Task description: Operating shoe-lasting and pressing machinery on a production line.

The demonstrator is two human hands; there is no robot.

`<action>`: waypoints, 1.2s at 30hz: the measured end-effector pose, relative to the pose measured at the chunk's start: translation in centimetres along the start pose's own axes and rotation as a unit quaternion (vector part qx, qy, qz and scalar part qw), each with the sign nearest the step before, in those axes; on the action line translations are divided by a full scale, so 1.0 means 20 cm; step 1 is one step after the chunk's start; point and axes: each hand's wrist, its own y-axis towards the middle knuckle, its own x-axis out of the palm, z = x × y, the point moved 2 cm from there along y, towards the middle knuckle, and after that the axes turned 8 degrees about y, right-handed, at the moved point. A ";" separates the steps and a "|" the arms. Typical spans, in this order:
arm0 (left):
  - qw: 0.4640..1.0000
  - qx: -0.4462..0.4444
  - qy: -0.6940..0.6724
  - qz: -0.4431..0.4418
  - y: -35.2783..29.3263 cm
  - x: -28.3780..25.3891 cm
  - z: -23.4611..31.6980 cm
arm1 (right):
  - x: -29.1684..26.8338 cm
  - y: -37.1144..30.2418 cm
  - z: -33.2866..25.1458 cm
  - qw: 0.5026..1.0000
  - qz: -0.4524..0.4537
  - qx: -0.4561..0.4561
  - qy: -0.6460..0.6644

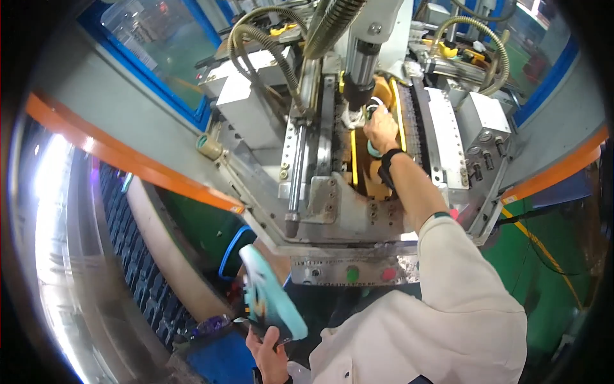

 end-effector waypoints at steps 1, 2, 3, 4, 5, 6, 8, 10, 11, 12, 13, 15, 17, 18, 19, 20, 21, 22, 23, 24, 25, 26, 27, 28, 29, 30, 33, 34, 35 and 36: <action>0.998 -0.001 -0.012 0.063 -0.04 -0.08 -0.06 | 0.00 0.01 0.02 1.000 0.003 -0.002 0.011; 0.996 0.008 -0.028 0.084 -0.07 -0.14 -0.09 | 0.00 0.02 0.03 1.000 0.004 -0.003 0.021; 0.991 0.004 0.040 0.129 -0.13 -0.24 -0.17 | 0.00 0.02 0.05 1.000 -0.021 0.003 0.018; 0.978 -0.002 0.107 0.180 -0.18 -0.34 -0.26 | -0.08 -0.08 -0.02 0.999 -0.049 -0.013 0.010; 0.954 0.046 0.193 0.223 -0.21 -0.34 -0.32 | -0.21 -0.19 -0.11 0.989 0.017 -0.128 0.067; 0.920 0.088 0.283 0.257 -0.28 -0.32 -0.36 | -0.36 -0.35 -0.15 0.961 0.081 -0.234 0.121; 0.929 0.123 0.270 0.218 -0.28 -0.19 -0.31 | -0.65 -0.76 -0.30 0.903 -0.036 -0.262 0.337; 0.976 -0.075 -0.080 0.186 -0.26 -0.21 -0.36 | -0.66 -1.19 -0.24 0.869 -0.113 -0.325 0.357; 0.975 -0.089 -0.075 0.190 -0.24 -0.16 -0.37 | -0.62 -1.37 -0.22 0.863 -0.170 -0.303 0.365; 0.973 -0.084 -0.104 0.189 -0.24 -0.09 -0.36 | -0.55 -1.53 -0.21 0.853 -0.228 -0.280 0.376; 0.975 -0.088 -0.108 0.175 -0.24 -0.05 -0.36 | -0.44 -1.65 -0.15 0.858 -0.274 -0.273 0.337; 0.976 -0.086 -0.108 0.167 -0.28 0.01 -0.37 | -0.19 -1.81 -0.04 0.857 -0.319 -0.268 0.305; 0.970 -0.094 -0.067 0.216 -0.33 0.07 -0.37 | -0.01 -1.89 0.05 0.846 -0.351 -0.313 0.251; 0.970 -0.090 -0.067 0.216 -0.35 0.10 -0.37 | 0.03 -1.90 0.07 0.846 -0.348 -0.315 0.254; 0.973 -0.083 -0.068 0.205 -0.36 0.12 -0.36 | 0.07 -1.91 0.08 0.852 -0.346 -0.315 0.237; 0.975 -0.079 -0.069 0.196 -0.39 0.12 -0.37 | 0.06 -1.92 0.08 0.857 -0.346 -0.314 0.218; 0.980 -0.069 -0.066 0.177 -0.39 0.11 -0.39 | 0.06 -1.89 0.08 0.844 -0.379 -0.305 0.225; 0.980 -0.068 -0.067 0.176 -0.41 0.12 -0.40 | 0.05 -1.90 0.09 0.845 -0.377 -0.306 0.225; 0.975 -0.071 -0.064 0.203 -0.42 0.14 -0.40 | 0.03 -1.88 0.08 0.846 -0.365 -0.310 0.235; 0.969 -0.074 -0.061 0.228 -0.42 0.15 -0.40 | 0.02 -1.86 0.08 0.847 -0.353 -0.313 0.244; 0.970 -0.071 -0.064 0.224 -0.43 0.14 -0.41 | 0.01 -1.83 0.07 0.849 -0.348 -0.315 0.242; 0.967 -0.083 -0.071 0.229 -0.44 0.10 -0.44 | -0.07 -1.78 0.02 0.848 -0.318 -0.290 0.310; 0.964 -0.097 -0.079 0.234 -0.43 0.08 -0.46 | -0.17 -1.73 -0.03 0.841 -0.286 -0.263 0.375; 0.963 -0.097 -0.084 0.235 -0.43 0.05 -0.47 | -0.34 -1.62 -0.12 0.840 -0.288 -0.267 0.373; 0.969 -0.089 -0.090 0.211 -0.44 0.03 -0.47 | -0.56 -1.44 -0.23 0.830 -0.245 -0.277 0.418; 0.975 -0.080 -0.096 0.184 -0.45 0.04 -0.47 | -0.68 -1.33 -0.28 0.816 -0.199 -0.286 0.461; 0.972 -0.076 -0.128 0.184 -0.42 0.07 -0.49 | -0.67 -1.27 -0.33 0.803 -0.210 -0.349 0.436; 0.970 -0.083 -0.143 0.177 -0.42 0.06 -0.51 | -0.62 -1.33 -0.33 0.799 -0.212 -0.353 0.438; 0.969 -0.083 -0.152 0.177 -0.42 0.05 -0.54 | -0.51 -1.46 -0.32 0.808 -0.268 -0.370 0.372; 0.968 -0.082 -0.152 0.182 -0.43 0.07 -0.53 | -0.39 -1.58 -0.29 0.810 -0.323 -0.384 0.305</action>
